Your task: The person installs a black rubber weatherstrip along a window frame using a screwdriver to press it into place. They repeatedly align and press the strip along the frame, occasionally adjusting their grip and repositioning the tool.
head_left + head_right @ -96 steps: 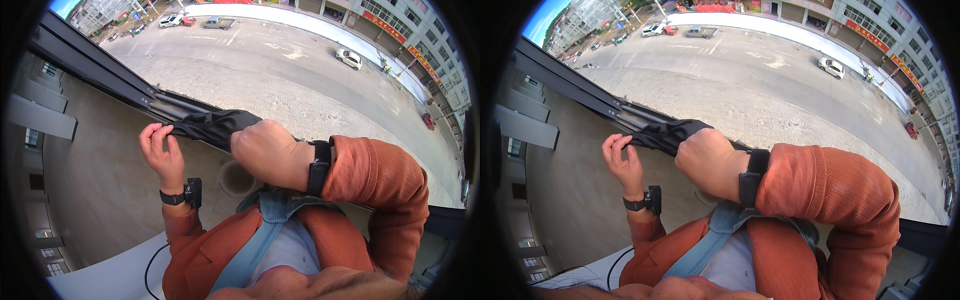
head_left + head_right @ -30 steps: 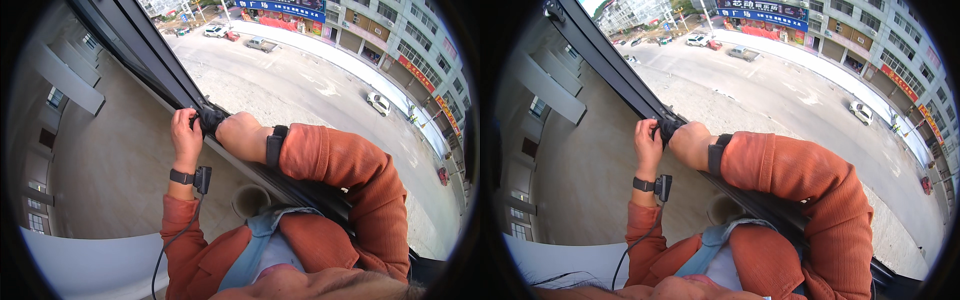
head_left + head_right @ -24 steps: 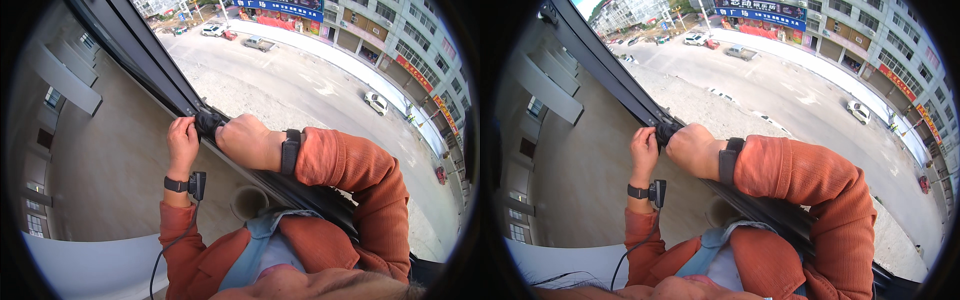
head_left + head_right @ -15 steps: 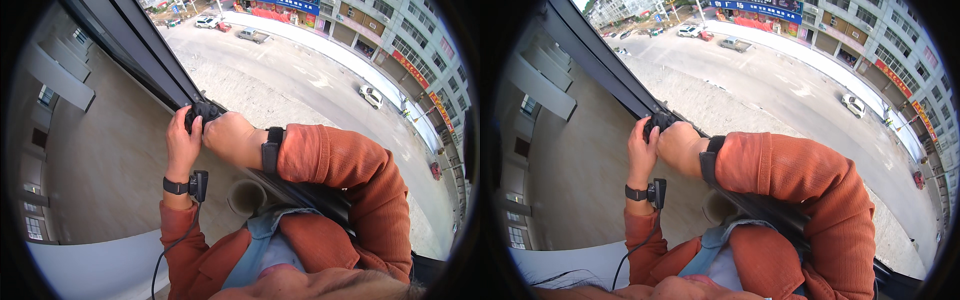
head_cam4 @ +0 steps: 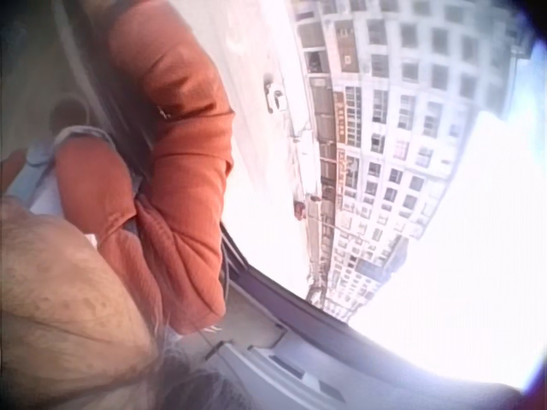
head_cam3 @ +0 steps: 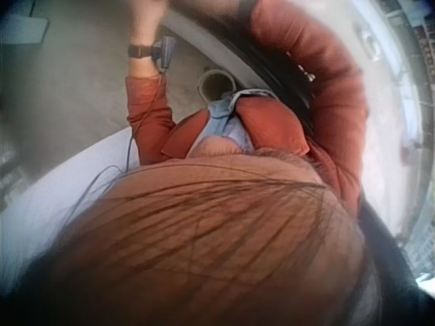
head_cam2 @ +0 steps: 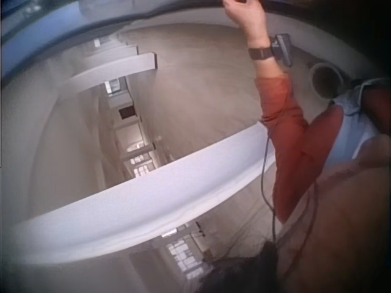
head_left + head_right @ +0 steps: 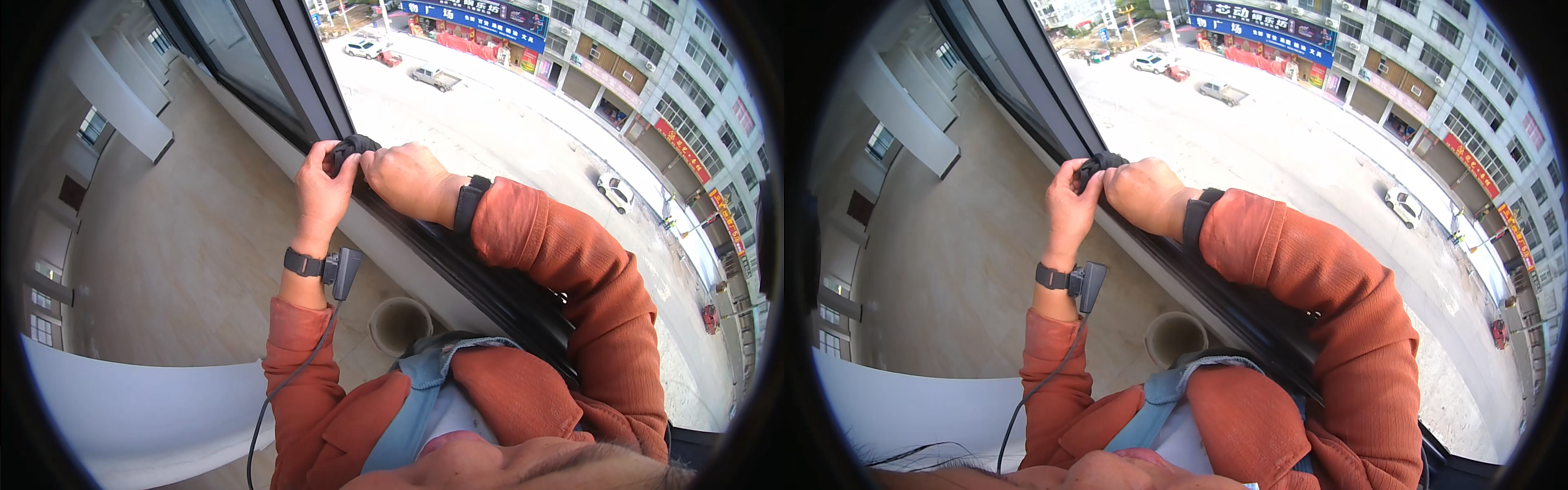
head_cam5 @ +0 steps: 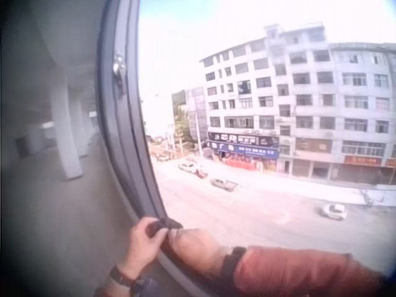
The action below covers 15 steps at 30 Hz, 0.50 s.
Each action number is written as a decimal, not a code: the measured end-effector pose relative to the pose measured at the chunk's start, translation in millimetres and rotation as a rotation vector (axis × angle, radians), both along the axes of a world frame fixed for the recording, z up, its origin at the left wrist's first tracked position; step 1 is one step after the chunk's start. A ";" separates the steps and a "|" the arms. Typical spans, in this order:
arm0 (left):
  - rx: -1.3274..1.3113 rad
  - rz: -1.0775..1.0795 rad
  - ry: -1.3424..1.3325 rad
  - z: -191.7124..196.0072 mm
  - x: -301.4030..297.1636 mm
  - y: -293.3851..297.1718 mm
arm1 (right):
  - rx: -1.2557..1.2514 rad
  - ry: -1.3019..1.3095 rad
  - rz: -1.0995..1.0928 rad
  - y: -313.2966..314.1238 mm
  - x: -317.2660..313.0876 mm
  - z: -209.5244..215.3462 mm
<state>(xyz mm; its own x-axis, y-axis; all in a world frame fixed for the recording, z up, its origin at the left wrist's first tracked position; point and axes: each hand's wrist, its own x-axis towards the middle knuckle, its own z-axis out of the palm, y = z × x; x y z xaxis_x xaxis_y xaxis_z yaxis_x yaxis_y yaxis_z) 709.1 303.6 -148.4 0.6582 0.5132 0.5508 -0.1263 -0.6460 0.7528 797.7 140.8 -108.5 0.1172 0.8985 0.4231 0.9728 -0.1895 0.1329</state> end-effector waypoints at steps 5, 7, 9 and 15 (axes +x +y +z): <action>0.009 -0.241 -0.131 48.0 20.5 -25.8 | 0.162 -0.005 -0.088 -50.1 10.1 25.5; 0.046 -0.285 -0.094 66.8 33.7 -43.5 | 0.197 -0.028 -0.145 -75.9 13.9 34.5; 0.013 -0.359 -0.094 78.7 45.7 -67.1 | 0.227 -0.016 -0.214 -102.2 18.4 42.7; -0.217 -0.767 0.126 88.7 106.2 -144.0 | 0.228 0.166 -0.473 -210.5 36.1 45.2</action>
<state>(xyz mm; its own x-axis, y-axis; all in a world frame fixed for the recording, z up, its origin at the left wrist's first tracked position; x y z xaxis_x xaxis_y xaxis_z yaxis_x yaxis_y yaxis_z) 815.3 159.6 -59.8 0.9212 -0.0201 0.3885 -0.3808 -0.2513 0.8899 833.8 -69.7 -63.3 0.5679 0.6191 0.5424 0.7787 -0.6175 -0.1106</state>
